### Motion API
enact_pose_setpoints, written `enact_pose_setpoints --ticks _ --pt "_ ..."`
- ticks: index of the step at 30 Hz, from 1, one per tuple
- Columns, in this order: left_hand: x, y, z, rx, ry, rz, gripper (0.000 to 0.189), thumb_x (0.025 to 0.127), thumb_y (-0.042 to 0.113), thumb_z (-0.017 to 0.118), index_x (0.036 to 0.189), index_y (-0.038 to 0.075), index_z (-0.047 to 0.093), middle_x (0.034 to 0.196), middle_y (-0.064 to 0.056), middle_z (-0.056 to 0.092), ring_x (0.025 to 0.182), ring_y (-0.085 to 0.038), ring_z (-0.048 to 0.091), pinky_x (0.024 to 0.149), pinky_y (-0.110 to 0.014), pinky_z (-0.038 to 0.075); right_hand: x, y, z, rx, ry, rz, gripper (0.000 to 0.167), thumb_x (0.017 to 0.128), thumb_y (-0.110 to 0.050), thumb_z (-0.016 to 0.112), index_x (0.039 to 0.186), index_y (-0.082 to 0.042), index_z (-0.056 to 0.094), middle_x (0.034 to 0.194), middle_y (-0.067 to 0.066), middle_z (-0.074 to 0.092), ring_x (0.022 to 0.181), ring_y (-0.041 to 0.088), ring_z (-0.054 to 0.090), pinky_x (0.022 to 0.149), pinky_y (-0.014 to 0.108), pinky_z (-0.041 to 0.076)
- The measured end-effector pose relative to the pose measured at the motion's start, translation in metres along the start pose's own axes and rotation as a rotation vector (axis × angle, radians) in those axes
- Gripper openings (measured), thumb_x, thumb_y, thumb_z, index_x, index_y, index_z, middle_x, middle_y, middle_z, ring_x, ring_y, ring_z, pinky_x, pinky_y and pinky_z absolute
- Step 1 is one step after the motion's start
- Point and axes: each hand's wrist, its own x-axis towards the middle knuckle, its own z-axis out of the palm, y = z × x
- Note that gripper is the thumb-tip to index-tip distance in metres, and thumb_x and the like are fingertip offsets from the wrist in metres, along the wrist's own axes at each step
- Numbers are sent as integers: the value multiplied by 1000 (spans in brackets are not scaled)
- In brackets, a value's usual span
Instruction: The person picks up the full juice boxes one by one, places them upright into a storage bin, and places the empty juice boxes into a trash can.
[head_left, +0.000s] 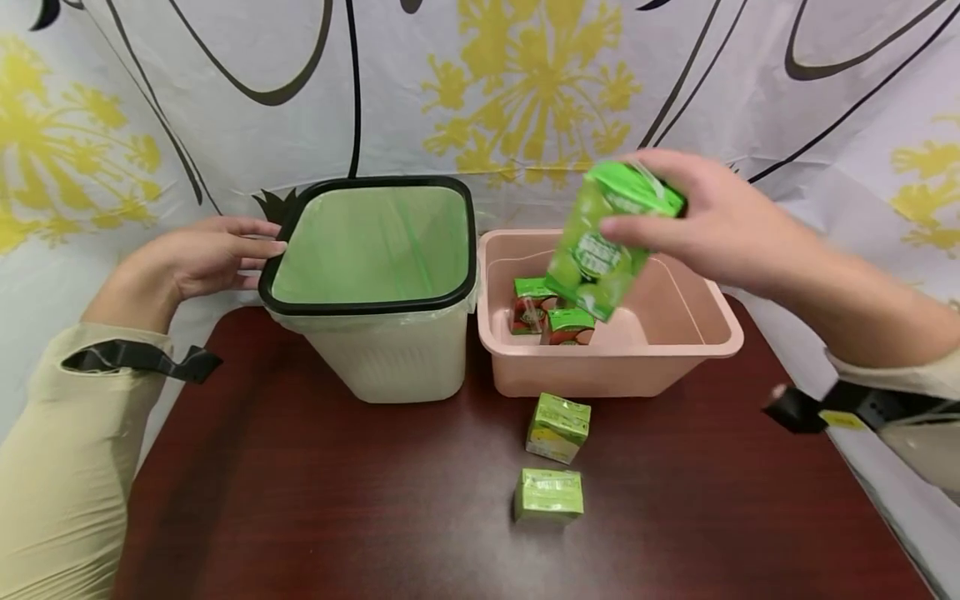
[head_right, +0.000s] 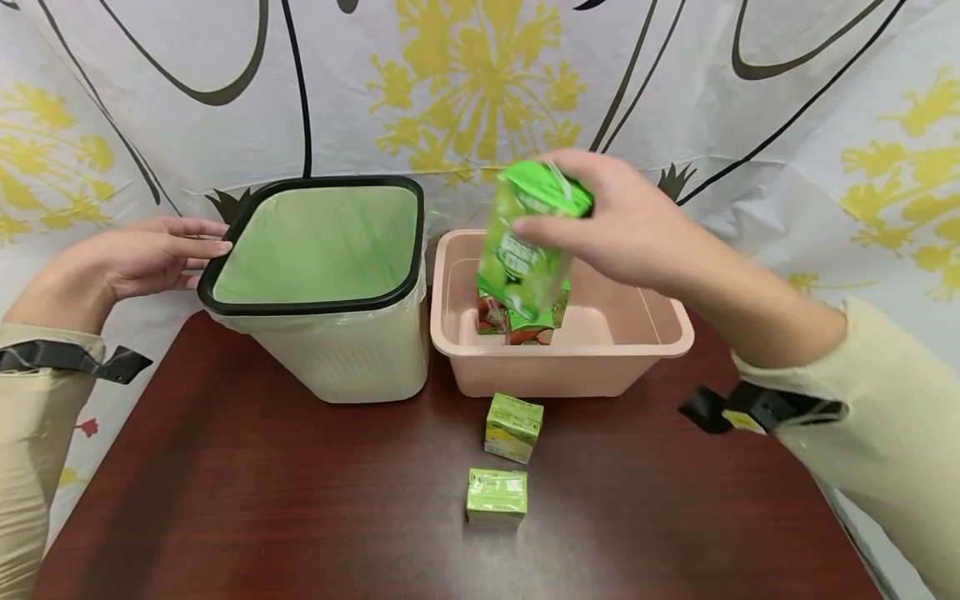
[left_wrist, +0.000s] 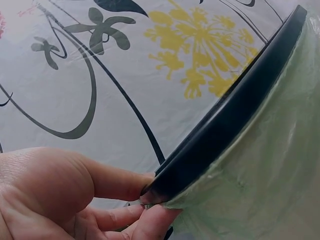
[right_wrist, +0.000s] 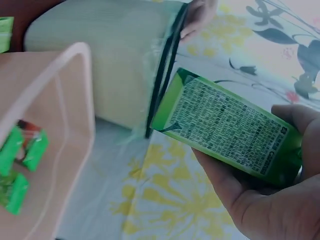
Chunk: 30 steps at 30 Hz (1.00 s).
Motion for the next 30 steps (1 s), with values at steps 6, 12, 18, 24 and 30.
enact_pose_setpoints --ticks 6,12,18,24,30 --pt "0 0 1 -5 -10 -12 53 109 20 47 152 5 21 105 17 60 97 1 62 86 -25 55 32 -39 11 46 -25 21 44 97 -42 68 128 -12 60 108 11 62 91 22 64 73 27 58" --pt "1 2 0 -12 -7 -20 44 109 20 47 147 9 28 103 17 61 96 1 62 85 -25 54 62 -64 30 83 -16 13 42 99 -39 65 129 -10 57 114 8 61 99 20 62 80 32 55" --pt "2 2 -1 -4 -4 -20 49 108 20 48 149 6 25 103 17 61 97 1 62 85 -25 54 89 -76 57 84 -8 35 43 99 -38 65 130 -9 56 117 5 59 103 16 56 87 32 49" --pt "1 -1 -1 -5 -2 -25 54 109 19 47 152 3 20 103 17 60 96 1 62 85 -25 55 104 -80 85 97 -58 35 44 100 -37 65 133 -10 55 113 5 57 97 16 55 82 28 50" --pt "2 0 -2 -16 -2 -24 52 109 19 47 151 5 21 102 17 61 95 2 62 84 -25 55 110 -77 105 149 -126 5 61 97 -38 69 146 -10 46 118 7 59 98 18 59 81 28 53"
